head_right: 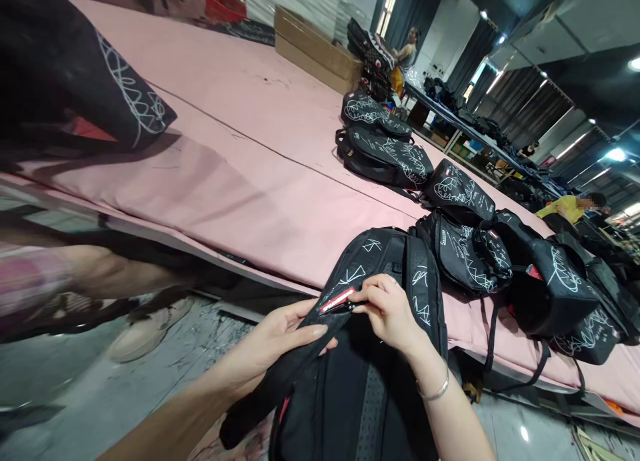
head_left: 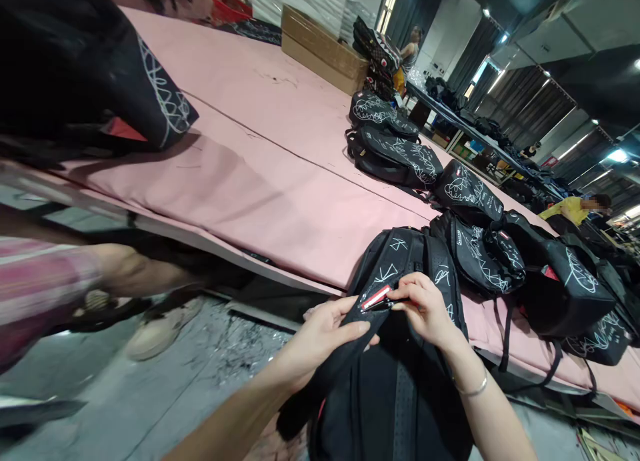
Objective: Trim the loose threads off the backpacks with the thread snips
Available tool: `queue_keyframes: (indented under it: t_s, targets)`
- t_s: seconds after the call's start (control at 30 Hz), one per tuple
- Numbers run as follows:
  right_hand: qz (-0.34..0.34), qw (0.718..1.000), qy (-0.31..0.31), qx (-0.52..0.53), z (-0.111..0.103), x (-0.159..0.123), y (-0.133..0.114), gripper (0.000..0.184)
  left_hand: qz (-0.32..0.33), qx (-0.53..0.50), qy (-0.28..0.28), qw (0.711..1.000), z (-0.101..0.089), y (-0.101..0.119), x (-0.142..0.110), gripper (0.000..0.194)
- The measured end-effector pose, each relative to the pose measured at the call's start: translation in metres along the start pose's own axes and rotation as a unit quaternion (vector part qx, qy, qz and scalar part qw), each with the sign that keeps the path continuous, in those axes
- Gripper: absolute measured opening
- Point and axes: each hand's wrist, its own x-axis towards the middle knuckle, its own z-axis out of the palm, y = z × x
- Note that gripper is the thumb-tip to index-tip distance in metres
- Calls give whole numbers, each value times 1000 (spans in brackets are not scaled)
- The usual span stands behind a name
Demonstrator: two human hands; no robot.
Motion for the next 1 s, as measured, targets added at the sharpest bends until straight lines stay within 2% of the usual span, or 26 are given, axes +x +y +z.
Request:
queue_keyframes:
  t_s: [0.13,0.23,0.57,0.83,1.0]
  targets:
    - [78,994,77,-28,-1,-24,-13,18,8,-17,6,1000,9,-1,0,44]
    - [98,989,94,-55,-4,-38,-23,23,18,-12,4,1000,16,-4,0,45]
    - [101,978,126,-131,2,-49,-33,28,43,19,15,999,33,-11,1,38]
    - [84,929,198,-303,19,-62,-43,26,71,21,63,995,53,-20,7,39]
    - [86,919,230,-309,21,-64,-47,24,72,26,76,994,57,-25,9,37]
